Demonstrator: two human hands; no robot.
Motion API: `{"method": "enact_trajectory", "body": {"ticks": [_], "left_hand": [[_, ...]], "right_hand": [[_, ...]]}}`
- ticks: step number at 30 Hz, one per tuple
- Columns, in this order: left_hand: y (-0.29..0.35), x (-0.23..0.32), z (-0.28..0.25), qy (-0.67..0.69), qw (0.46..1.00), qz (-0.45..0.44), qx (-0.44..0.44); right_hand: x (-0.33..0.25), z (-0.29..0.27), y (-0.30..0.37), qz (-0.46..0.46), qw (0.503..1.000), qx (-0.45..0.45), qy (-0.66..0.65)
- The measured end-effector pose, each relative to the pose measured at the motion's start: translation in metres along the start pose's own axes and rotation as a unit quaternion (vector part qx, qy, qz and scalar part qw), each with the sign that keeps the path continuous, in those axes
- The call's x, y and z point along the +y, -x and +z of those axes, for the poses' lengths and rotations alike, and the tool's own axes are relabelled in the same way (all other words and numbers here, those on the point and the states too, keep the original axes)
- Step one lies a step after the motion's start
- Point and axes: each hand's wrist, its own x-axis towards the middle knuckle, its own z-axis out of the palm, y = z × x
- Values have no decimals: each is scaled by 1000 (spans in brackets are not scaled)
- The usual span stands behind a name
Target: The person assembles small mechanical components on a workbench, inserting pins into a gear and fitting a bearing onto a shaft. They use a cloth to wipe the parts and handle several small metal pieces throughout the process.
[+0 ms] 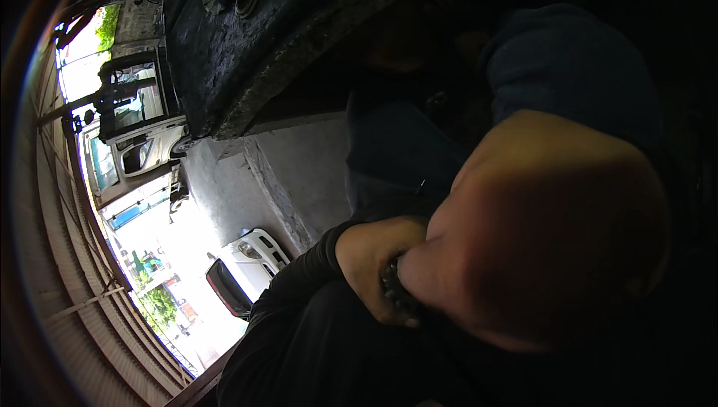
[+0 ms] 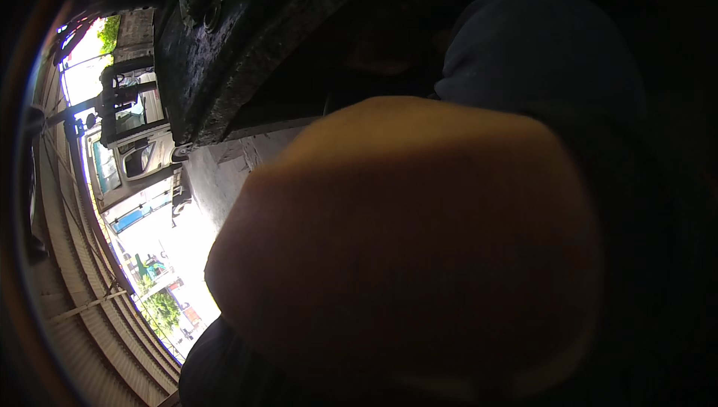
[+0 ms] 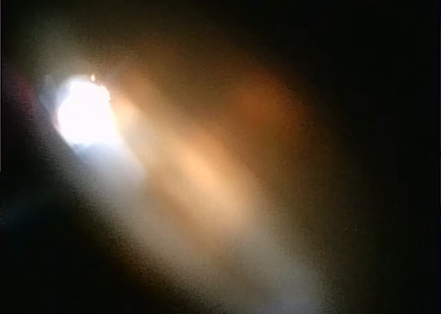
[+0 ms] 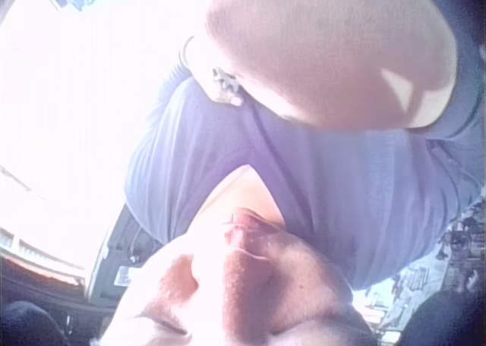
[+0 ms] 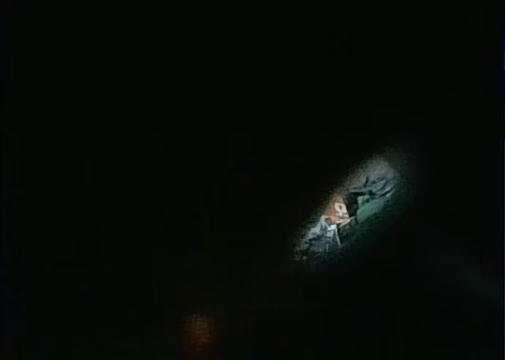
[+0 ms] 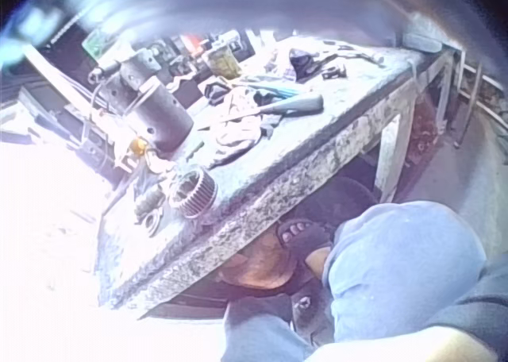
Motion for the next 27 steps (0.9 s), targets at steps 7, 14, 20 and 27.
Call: {"method": "enact_trajectory", "body": {"ticks": [7, 14, 20, 27], "left_hand": [[-1, 0, -2, -4, 1000, 23, -1], [-4, 2, 1, 14, 999, 46, 17], [1, 0, 0, 14, 1000, 18, 4], [2, -4, -1, -39, 998, 38, 5]], "right_hand": [[0, 1, 0, 0, 1000, 1, -2], [-1, 0, 1, 0, 1000, 2, -3], [-1, 1, 1, 2, 1000, 3, -5], [-1, 1, 1, 3, 1000, 6, -7]]}}
